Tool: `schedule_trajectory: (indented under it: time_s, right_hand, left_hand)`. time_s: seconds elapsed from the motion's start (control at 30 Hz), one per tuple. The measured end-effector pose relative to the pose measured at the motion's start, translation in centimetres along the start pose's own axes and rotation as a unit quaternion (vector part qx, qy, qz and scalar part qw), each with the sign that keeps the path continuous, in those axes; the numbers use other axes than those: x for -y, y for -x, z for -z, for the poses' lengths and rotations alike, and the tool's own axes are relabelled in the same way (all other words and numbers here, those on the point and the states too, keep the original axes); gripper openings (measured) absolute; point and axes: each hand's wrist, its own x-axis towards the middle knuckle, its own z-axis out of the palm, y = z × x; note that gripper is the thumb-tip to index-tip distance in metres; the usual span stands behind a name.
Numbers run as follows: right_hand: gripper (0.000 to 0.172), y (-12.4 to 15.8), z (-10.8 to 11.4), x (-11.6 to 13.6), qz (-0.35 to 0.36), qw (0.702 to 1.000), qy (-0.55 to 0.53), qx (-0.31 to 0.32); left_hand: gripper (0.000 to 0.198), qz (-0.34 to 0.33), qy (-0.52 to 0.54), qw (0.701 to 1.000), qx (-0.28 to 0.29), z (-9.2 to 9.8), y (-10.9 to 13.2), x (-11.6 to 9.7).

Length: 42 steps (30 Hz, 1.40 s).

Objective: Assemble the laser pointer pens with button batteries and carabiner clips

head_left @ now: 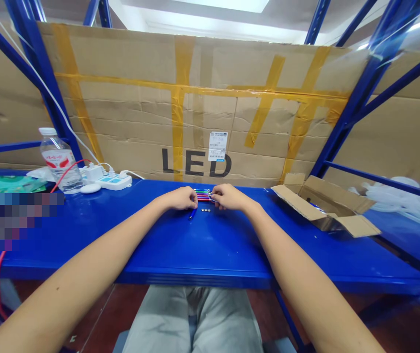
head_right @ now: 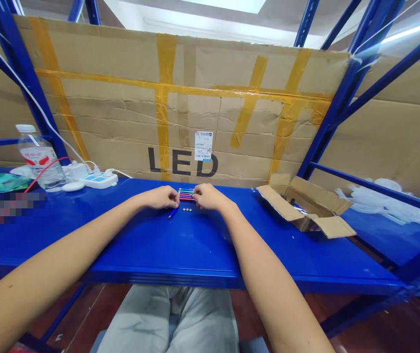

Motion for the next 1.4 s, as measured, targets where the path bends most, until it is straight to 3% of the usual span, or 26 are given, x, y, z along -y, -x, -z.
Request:
schedule_trajectory:
  time_s: [0.23,0.6,1.27,1.4]
  right_hand:
    - [0.018,0.0,0.0,0.1,0.000,1.000,-0.005,0.002]
    - [0.016,0.0,-0.1,0.2,-0.002,1.000,0.003,0.002]
    - [0.017,0.2,0.0,0.6,-0.003,1.000,0.015,0.003]
    - [0.017,0.3,0.0,0.7,0.008,1.000,0.017,-0.004]
  left_hand:
    - [0.020,0.008,0.018,1.000,0.018,0.4,0.3,0.0]
    - [0.017,-0.004,0.054,0.998,0.024,-0.6,-0.2,-0.1]
    - [0.019,0.010,0.042,0.997,0.065,0.3,0.7,-0.7]
    - [0.021,-0.008,0.028,0.999,0.029,0.4,0.5,-0.5]
